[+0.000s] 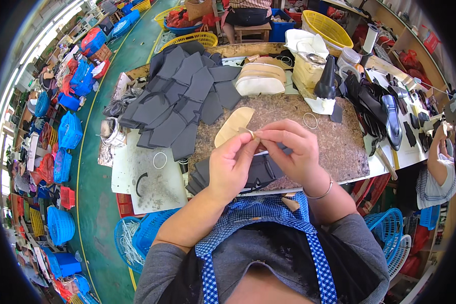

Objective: The person peels backing from padding pieces and sticks them onto shoe components by hand. The person places the assembled components into a blue basket, dumps more shoe parts onto the workbench from another basket, and attaches additional padding pieces to them.

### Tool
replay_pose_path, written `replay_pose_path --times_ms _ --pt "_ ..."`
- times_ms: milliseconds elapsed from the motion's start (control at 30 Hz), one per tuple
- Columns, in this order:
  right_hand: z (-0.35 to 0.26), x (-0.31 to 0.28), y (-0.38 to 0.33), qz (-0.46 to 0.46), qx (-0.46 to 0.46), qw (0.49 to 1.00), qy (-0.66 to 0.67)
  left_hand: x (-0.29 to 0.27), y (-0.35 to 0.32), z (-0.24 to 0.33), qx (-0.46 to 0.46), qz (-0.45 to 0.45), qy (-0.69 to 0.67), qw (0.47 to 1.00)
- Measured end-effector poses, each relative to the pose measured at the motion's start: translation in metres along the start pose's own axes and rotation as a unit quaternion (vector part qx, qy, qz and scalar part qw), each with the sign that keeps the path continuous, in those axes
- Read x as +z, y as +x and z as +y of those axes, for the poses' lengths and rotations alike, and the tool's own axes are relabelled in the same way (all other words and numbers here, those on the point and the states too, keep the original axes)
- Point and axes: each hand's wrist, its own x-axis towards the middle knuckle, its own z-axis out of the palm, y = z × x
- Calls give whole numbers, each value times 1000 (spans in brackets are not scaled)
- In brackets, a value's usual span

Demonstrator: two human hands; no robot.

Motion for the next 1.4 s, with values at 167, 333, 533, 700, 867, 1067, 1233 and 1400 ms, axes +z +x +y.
replay_pose_path --times_ms 167,333,533,700,867,1067,1233,1400 --pt "-7 -4 14 -63 -74 994 -45 -8 -10 6 111 22 194 974" --pt "-18 18 6 14 -90 991 -100 -3 -12 12 195 99 306 926" --pt "6 35 -35 72 248 949 181 -10 -9 4 253 14 287 924" --pt "21 28 -39 101 561 566 596 -26 -18 -6 -170 -84 -258 947" --pt "64 11 -98 -39 447 372 813 -44 -16 -10 -180 -82 -580 790" --pt "29 -70 -94 -349 308 884 44 -62 -16 1 -92 -16 -402 911" --pt "-26 -22 -55 -86 121 989 7 -28 -37 0 -21 -107 -107 988" --pt "0 -2 -49 22 -84 982 -169 -21 -40 17 -133 -48 -308 941"
